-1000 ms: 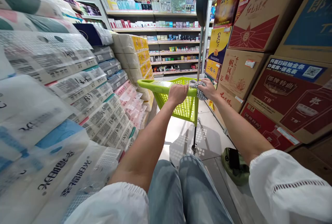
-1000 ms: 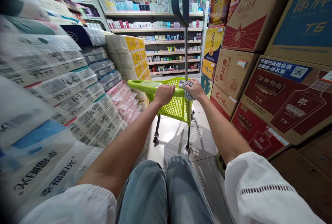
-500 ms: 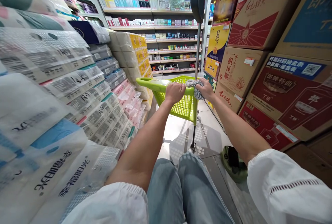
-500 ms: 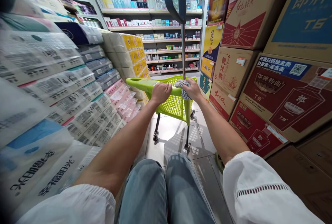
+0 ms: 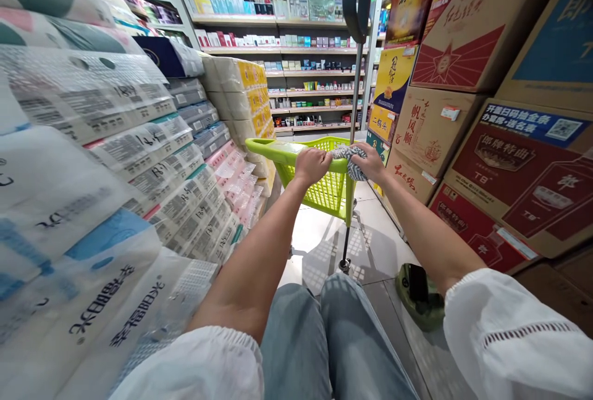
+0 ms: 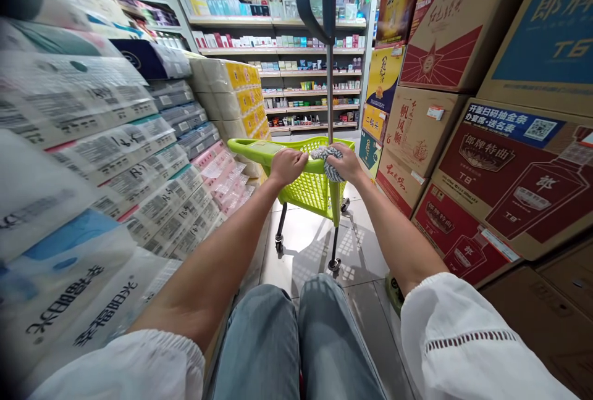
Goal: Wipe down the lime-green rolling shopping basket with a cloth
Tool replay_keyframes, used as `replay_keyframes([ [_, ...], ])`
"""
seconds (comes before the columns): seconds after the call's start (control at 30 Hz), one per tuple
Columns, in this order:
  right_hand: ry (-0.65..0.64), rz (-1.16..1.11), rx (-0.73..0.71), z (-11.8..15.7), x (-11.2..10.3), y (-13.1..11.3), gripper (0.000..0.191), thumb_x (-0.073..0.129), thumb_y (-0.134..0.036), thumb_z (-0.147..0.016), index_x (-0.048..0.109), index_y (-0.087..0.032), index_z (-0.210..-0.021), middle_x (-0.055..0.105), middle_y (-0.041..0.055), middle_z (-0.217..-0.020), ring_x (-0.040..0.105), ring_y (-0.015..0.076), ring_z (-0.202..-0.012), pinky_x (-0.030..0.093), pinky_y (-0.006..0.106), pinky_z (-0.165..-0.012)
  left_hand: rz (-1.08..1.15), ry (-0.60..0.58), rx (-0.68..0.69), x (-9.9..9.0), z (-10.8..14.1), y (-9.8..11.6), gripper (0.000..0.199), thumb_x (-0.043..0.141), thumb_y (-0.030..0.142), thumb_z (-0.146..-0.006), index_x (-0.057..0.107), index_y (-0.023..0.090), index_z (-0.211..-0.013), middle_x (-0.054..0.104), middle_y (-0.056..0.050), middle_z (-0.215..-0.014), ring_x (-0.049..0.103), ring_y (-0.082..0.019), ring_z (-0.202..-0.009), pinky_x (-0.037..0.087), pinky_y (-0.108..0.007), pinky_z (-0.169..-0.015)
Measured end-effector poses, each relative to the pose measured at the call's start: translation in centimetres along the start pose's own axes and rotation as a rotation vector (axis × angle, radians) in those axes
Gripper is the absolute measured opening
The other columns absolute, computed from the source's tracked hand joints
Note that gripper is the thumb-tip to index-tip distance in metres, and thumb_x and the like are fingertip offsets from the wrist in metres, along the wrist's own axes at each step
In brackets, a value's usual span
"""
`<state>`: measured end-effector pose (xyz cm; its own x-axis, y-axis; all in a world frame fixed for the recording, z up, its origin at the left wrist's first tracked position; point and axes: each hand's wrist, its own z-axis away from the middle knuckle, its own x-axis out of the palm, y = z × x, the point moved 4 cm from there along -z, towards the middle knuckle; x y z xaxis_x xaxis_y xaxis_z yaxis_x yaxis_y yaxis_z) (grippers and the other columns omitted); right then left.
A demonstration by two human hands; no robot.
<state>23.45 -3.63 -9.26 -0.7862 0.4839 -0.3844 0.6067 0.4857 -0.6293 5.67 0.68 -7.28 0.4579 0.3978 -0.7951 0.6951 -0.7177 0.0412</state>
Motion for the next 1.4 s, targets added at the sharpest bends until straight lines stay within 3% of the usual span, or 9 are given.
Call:
replay_keyframes([
  [0.1, 0.035, -0.018, -0.012, 0.4, -0.1, 0.5, 0.031, 0.055, -0.034, -0.071, 0.068, -0.019, -0.094, 0.065, 0.0052, -0.105, 0.058, 0.0236, -0.103, 0.044, 0.039, -0.099, 0.035, 0.001, -0.015, -0.3, 0.2, -0.3, 0.054, 0.032, 0.039, -0.094, 0.065, 0.017, -0.057, 0.065, -0.009, -0.065, 0.053, -0.018, -0.060, 0.029, -0.032, -0.061],
  [0.23, 0.074, -0.001, -0.023, 1.2, 1.1, -0.6, 0.029, 0.054, -0.034, -0.072, 0.069, -0.020, -0.093, 0.066, 0.0041, -0.104, 0.059, 0.0234, -0.104, 0.043, 0.038, -0.100, 0.016, -0.002, -0.031, -0.5, 0.6, -1.6, 0.051, 0.034, 0.038, -0.092, 0.066, 0.017, -0.057, 0.064, -0.008, -0.064, 0.052, -0.017, -0.059, 0.027, -0.032, -0.059],
  [0.5, 0.100, 0.067, -0.053, 1.9, 4.0, -3.1, 0.031, 0.056, -0.034, -0.074, 0.068, -0.020, -0.098, 0.064, 0.0057, -0.106, 0.058, 0.0244, -0.103, 0.045, 0.041, -0.098, -0.015, -0.064, 0.007, -1.7, 1.1, -4.6, 0.053, 0.029, 0.036, -0.095, 0.071, 0.017, -0.069, 0.070, -0.007, -0.075, 0.059, -0.018, -0.073, 0.040, -0.031, -0.072],
  [0.7, 0.101, 0.223, -0.177, 2.5, 6.3, -4.6, 0.032, 0.057, -0.029, -0.077, 0.062, -0.021, -0.108, 0.061, 0.0082, -0.109, 0.053, 0.0271, -0.107, 0.041, 0.043, -0.098, -0.017, -0.073, -0.085, -2.4, 0.9, -2.9, 0.057, 0.025, 0.041, -0.098, 0.072, 0.015, -0.080, 0.071, -0.010, -0.081, 0.062, -0.019, -0.071, 0.043, -0.032, -0.069],
  [0.87, 0.077, 0.345, -0.311, 3.1, 8.2, -3.2, 0.038, 0.059, -0.030, -0.077, 0.056, -0.019, -0.114, 0.056, 0.0127, -0.124, 0.048, 0.0303, -0.115, 0.036, 0.047, -0.101, -0.137, -0.079, -0.160, -1.6, 1.2, -1.5, 0.064, 0.019, 0.041, -0.100, 0.073, 0.014, -0.077, 0.071, -0.014, -0.078, 0.065, -0.023, -0.072, 0.041, -0.033, -0.065],
  [1.03, 0.046, 0.402, -0.398, 4.0, 8.6, -0.1, 0.037, 0.059, -0.033, -0.080, 0.057, -0.018, -0.114, 0.053, 0.0161, -0.129, 0.046, 0.0324, -0.121, 0.033, 0.051, -0.106, -0.145, -0.033, -0.131, -1.6, 1.8, -2.5, 0.077, 0.011, 0.051, -0.099, 0.074, 0.015, -0.074, 0.069, -0.012, -0.073, 0.064, -0.022, -0.068, 0.040, -0.033, -0.065],
  [1.13, 0.051, 0.372, -0.386, 5.1, 8.5, 1.6, 0.035, 0.059, -0.033, -0.080, 0.058, -0.018, -0.112, 0.052, 0.0170, -0.127, 0.046, 0.0328, -0.123, 0.033, 0.054, -0.108, -0.178, -0.024, -0.110, -1.5, 1.7, -2.9, 0.077, 0.011, 0.052, -0.099, 0.074, 0.016, -0.072, 0.069, -0.011, -0.071, 0.062, -0.020, -0.064, 0.038, -0.033, -0.063],
  [1.23, 0.143, 0.285, -0.338, 6.3, 8.2, 2.5, 0.035, 0.057, -0.032, -0.081, 0.055, -0.018, -0.113, 0.050, 0.0186, -0.126, 0.045, 0.0312, -0.126, 0.035, 0.052, -0.109, -0.193, 0.003, -0.107, -1.4, 1.6, -3.0, 0.075, 0.014, 0.050, -0.100, 0.074, 0.015, -0.070, 0.069, -0.012, -0.070, 0.061, -0.020, -0.062, 0.037, -0.033, -0.062],
  [1.4, 0.345, 0.083, -0.050, 5.7, 7.8, 2.2, 0.043, 0.049, -0.038, -0.086, 0.045, -0.020, -0.125, 0.052, 0.0159, -0.127, 0.049, 0.0264, -0.124, 0.041, 0.047, -0.106, -0.198, 0.003, -0.089, -1.1, 1.6, -3.3, 0.070, 0.019, 0.047, -0.099, 0.072, 0.017, -0.066, 0.068, -0.010, -0.067, 0.059, -0.019, -0.060, 0.035, -0.033, -0.060],
])
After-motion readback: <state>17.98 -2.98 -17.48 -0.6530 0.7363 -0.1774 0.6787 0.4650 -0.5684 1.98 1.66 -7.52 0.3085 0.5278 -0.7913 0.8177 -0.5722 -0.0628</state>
